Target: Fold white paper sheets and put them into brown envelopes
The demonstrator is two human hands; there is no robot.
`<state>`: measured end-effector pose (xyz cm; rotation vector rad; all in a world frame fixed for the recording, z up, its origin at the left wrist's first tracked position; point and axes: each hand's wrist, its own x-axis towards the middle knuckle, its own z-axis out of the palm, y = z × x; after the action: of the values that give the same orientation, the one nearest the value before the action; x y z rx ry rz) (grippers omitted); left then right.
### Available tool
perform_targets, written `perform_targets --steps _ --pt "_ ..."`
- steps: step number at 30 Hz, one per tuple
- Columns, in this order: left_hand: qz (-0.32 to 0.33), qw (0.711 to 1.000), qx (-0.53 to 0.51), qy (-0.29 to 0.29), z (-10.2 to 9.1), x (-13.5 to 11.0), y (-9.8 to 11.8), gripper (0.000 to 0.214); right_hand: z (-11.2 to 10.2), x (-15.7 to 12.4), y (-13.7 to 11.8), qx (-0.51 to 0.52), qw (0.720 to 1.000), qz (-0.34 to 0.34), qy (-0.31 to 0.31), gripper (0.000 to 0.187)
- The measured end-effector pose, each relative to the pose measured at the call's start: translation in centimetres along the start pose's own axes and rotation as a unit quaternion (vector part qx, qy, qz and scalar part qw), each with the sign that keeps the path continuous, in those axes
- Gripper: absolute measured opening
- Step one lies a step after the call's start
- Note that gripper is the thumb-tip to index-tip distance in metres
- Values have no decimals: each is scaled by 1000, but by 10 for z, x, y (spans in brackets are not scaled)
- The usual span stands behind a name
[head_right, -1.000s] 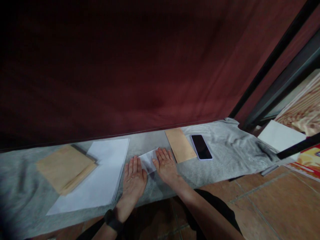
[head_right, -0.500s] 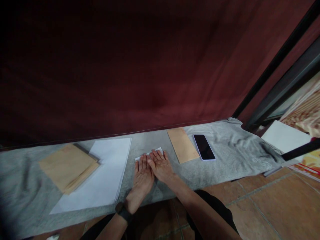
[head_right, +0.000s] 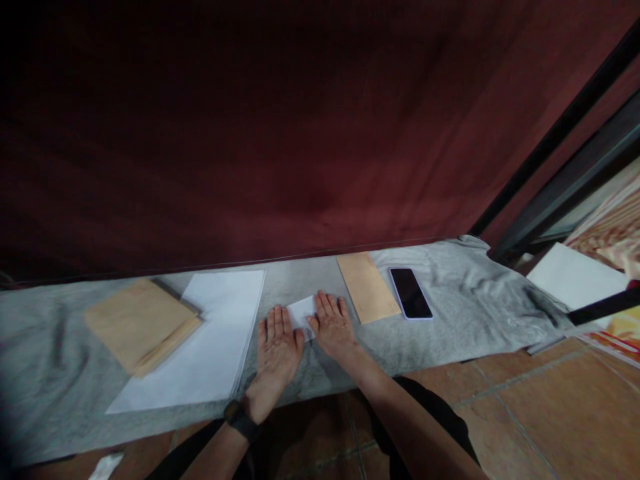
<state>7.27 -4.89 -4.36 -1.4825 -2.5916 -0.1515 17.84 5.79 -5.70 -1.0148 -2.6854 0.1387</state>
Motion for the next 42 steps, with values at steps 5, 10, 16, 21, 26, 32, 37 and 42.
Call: perform_targets --steps 5,10,16,21,26,32,37,42 --pt "-3 1000 -15 17 1 -2 -2 65 -1 -3 8 -9 1000 -1 2 60" --pt "1 999 -22 34 1 -3 -2 65 -3 -8 15 -11 1000 6 21 57" --pt "11 999 -28 32 -5 -4 0 61 -16 -12 17 15 999 -21 39 52" --pt "49 997 -53 23 -6 -3 -2 58 -22 -23 2 60 990 -125 -20 51" --pt "67 997 -46 12 -5 -2 -3 58 -15 -37 -4 44 985 -162 -44 51" --pt "56 998 -38 -2 -9 -2 -1 59 -12 -40 3 5 991 -134 -18 51" --pt "63 997 -36 8 -9 -3 -3 58 -14 -39 9 -5 994 -113 -4 53" --pt "68 997 -28 10 -8 -4 -5 57 -16 -40 15 3 995 -101 10 54"
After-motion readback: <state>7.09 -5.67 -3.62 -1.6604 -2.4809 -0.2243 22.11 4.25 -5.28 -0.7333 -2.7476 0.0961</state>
